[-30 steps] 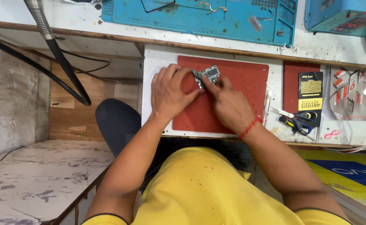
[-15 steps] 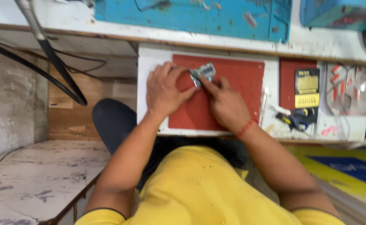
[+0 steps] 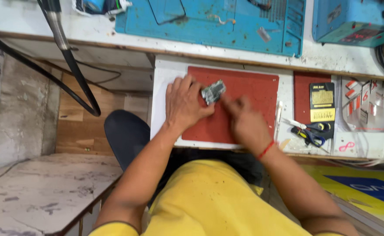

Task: The person uses a small brush to clean a small electronic circuit board placed on a red mat. They repeatedly scrub the surface of the board, focusing on specific areas, while occasionally pausing to reposition the board.

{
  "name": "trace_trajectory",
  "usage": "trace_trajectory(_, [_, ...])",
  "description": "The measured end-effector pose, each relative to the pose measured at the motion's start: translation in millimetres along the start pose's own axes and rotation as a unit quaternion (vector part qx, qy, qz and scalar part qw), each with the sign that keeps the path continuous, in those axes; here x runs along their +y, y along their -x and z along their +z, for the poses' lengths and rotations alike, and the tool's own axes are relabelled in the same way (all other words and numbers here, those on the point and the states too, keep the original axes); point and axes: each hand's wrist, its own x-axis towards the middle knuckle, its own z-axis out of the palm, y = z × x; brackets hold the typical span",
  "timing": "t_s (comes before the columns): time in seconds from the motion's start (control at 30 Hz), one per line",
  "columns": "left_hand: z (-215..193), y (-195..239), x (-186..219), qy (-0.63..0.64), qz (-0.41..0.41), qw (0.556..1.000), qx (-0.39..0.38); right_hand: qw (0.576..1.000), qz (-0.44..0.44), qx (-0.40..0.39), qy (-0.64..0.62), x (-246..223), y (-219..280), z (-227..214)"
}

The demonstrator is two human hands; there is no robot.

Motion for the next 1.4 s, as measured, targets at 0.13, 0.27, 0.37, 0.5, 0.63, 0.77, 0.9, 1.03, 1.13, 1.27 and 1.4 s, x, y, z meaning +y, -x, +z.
trace_trajectory(0.13, [-1.6,16.2,-1.7,0.014,-0.012,0.999,0.027,0.997,-0.002,-0.025,-0.078,-9.6,2.8,1.6])
trace_trajectory(0.27, [-0.8,21.6,-1.6,0.006,-0.012,0.999,0.031,0.997,-0.012,-0.057,-0.049,-12.7,-3.3,-1.7])
trace_trajectory(0.37, [-2.8,14.7,-4.9,0.019,0.003,0.999,0.040,0.999,-0.003,-0.023,-0.038,-5.5,-17.3,-11.1])
trace_trajectory(0.5, [-2.2,22.7,-5.0,0.023,0.000,0.999,0.028,0.993,-0.031,-0.107,-0.033,-9.4,-3.9,-7.9])
trace_trajectory(0.63, [-1.2,20.9,-2.5,0.038,-0.012,0.999,0.023,0.998,0.005,-0.055,-0.015,-0.8,-16.3,-11.1])
trace_trajectory(0.77, [-8.6,20.2,-5.4,0.034,0.002,0.999,0.003,0.998,-0.019,-0.060,-0.015,-0.4,-21.5,-9.5])
trace_trajectory(0.9, [-12.4,26.5,-6.3,0.062,0.017,0.998,0.007,0.999,-0.002,-0.028,-0.017,-0.2,-14.9,-5.3])
trace_trajectory(1.03, [-14.6,30.1,-4.8,0.077,0.007,0.997,0.012,0.996,0.006,-0.058,-0.069,-10.6,12.3,-0.7])
trace_trajectory(1.13, [-15.2,26.2,-6.8,0.082,0.005,0.996,0.016,0.997,0.033,-0.004,-0.068,-4.5,-0.7,-0.5])
trace_trajectory(1.27, [-14.6,29.4,-5.4,0.079,0.004,0.997,0.013,0.998,-0.032,-0.023,-0.043,-10.3,-6.0,9.7])
trace_trajectory(1.4, [-13.4,27.4,-2.8,0.068,-0.004,0.997,0.028,0.999,0.028,0.015,-0.019,-4.5,-15.5,-5.5])
